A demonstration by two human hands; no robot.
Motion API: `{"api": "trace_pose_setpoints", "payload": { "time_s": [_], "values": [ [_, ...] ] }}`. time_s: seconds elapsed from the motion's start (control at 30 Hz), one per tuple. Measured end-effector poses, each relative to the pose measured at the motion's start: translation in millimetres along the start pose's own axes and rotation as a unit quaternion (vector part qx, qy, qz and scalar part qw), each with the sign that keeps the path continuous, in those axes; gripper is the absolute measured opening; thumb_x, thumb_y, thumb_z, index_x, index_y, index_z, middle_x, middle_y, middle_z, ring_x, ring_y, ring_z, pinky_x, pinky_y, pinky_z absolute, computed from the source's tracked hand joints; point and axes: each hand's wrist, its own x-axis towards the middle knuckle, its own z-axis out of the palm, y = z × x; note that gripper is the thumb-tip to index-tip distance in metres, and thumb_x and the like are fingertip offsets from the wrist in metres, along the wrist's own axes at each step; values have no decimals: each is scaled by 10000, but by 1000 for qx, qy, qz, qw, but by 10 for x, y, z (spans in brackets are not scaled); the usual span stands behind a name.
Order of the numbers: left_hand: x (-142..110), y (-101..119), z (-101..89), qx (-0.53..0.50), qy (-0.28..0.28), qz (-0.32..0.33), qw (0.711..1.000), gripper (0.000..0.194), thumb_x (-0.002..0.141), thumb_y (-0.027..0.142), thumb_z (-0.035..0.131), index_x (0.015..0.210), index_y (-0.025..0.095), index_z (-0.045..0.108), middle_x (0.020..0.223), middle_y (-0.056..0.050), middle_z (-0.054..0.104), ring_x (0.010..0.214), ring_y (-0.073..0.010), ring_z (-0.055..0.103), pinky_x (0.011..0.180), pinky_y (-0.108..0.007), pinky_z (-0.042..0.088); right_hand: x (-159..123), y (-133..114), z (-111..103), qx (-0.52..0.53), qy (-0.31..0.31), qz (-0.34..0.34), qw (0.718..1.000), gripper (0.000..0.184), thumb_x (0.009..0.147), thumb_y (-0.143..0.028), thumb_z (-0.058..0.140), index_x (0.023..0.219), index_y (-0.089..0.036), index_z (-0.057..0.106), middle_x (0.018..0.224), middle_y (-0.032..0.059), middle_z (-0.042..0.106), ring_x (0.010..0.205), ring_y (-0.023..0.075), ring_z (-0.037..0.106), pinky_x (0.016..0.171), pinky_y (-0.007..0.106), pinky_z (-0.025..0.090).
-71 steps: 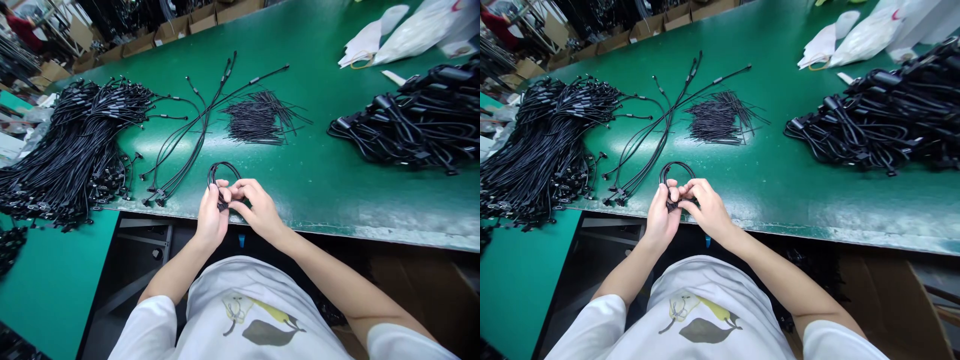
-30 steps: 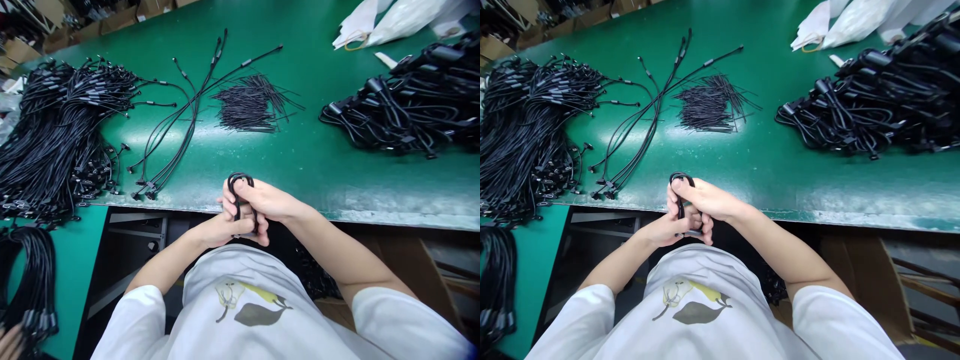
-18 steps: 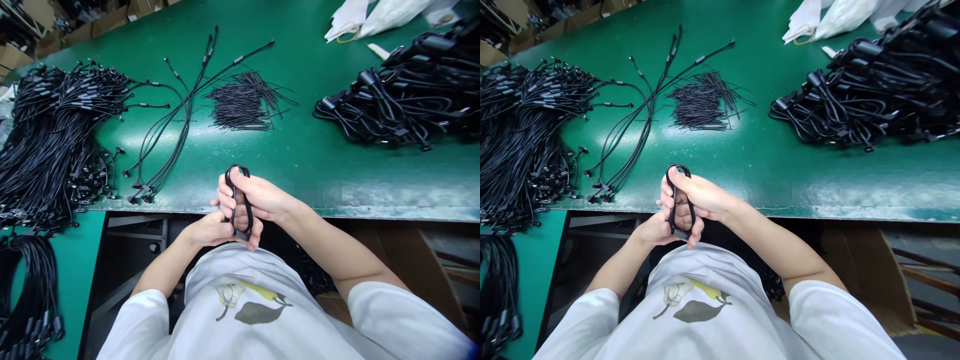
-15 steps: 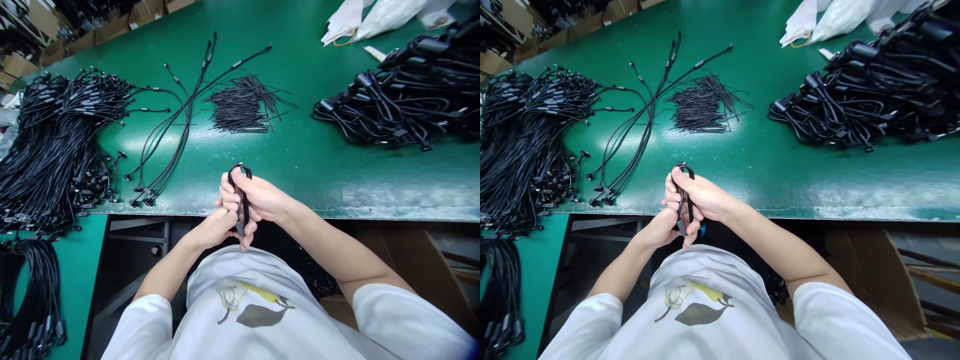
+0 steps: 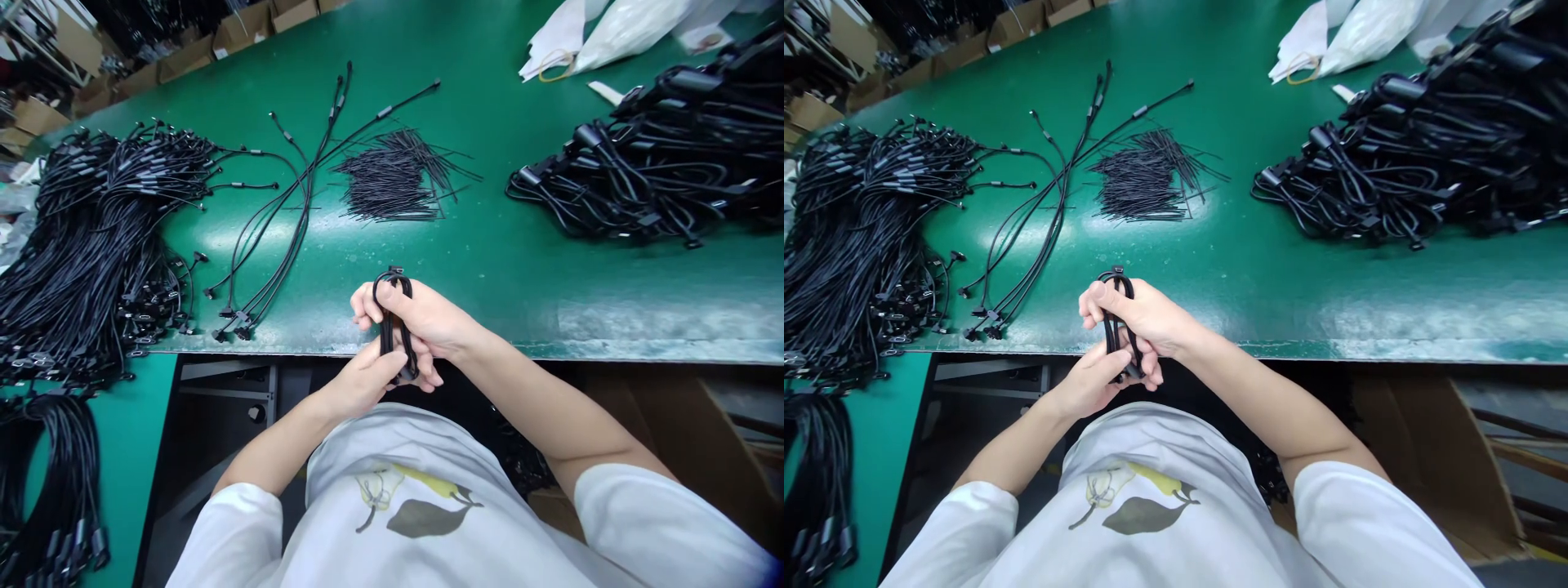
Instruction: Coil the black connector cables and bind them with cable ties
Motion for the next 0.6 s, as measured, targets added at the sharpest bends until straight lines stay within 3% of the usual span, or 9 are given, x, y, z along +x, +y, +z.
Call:
{"api": "trace_pose_setpoints", "payload": {
  "time_s": [0.1, 0.23, 0.33, 0.5, 0.6],
  "values": [
    [-11, 53, 30, -49, 21, -3, 999, 293, 741, 313, 754, 862, 144, 547, 740, 11, 510, 625, -77, 500, 553, -196, 373, 21, -20, 19, -34, 22, -45, 998, 596, 816, -678, 551, 546, -161, 429, 704, 20, 535, 623, 86, 508, 487, 183, 404],
    [-14, 76, -7, -84, 9, -2, 996, 440, 817, 559, 621, 971, 148, 580, 716, 11, 463, 529, -67, 389, 462, -202, 296, 39, -49, -3, -48, 50, -37, 997, 567, 848, -624, 552, 551, -149, 465, 703, 5, 552, 430, 22, 382, 344, 185, 261],
    [11, 44, -45, -56, 22, 10, 998, 468, 843, 593, 556, 948, 138, 578, 679, 16, 439, 524, -79, 384, 476, -223, 329, 37, -73, -17, -43, 50, -35, 997, 553, 845, -610, 570, 564, -138, 499, 698, 2, 560, 379, 4, 365, 336, 190, 267],
    [81, -40, -84, 121, 63, 76, 988, 474, 888, 605, 468, 883, 139, 557, 658, 17, 461, 555, -97, 423, 519, -248, 366, 12, -65, 7, -25, 58, 19, 998, 428, 840, -585, 600, 806, -159, 573, 633, -22, 575, 368, 33, 391, 313, 178, 235],
    [91, -43, -96, 277, 39, 60, 958, 452, 894, 584, 468, 742, 161, 509, 631, 11, 474, 596, -110, 445, 576, -263, 383, -16, -27, 4, -3, 33, -2, 999, 407, 829, -572, 630, 806, -180, 521, 563, -60, 507, 445, 57, 462, 433, 175, 394]
  ]
}}
